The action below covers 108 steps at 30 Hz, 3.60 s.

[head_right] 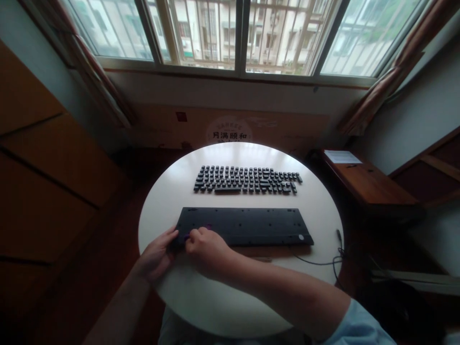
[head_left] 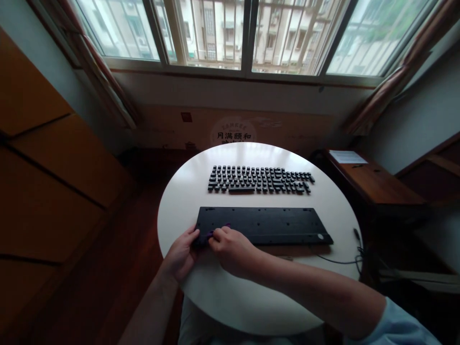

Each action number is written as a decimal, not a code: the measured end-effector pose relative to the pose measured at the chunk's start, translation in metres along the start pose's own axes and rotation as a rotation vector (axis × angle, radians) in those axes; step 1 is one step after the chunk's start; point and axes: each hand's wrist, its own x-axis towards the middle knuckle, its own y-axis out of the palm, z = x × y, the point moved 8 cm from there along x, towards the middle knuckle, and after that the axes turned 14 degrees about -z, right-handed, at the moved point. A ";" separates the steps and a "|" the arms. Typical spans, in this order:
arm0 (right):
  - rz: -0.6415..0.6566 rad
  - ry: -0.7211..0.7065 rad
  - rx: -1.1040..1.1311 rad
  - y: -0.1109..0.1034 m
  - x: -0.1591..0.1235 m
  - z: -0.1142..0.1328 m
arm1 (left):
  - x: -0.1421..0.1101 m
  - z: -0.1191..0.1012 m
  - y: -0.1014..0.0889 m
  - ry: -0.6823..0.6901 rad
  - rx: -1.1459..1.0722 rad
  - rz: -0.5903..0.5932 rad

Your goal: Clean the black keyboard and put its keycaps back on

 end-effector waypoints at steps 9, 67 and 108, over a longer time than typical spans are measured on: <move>-0.031 0.236 -0.112 -0.033 -0.092 -0.062 | 0.002 -0.004 -0.003 0.008 0.059 -0.136; -0.180 0.673 -0.216 -0.085 -0.280 -0.227 | -0.006 0.005 -0.001 0.134 0.216 -0.047; -0.088 0.205 0.105 0.011 0.050 -0.074 | -0.004 -0.005 0.008 0.075 0.191 -0.060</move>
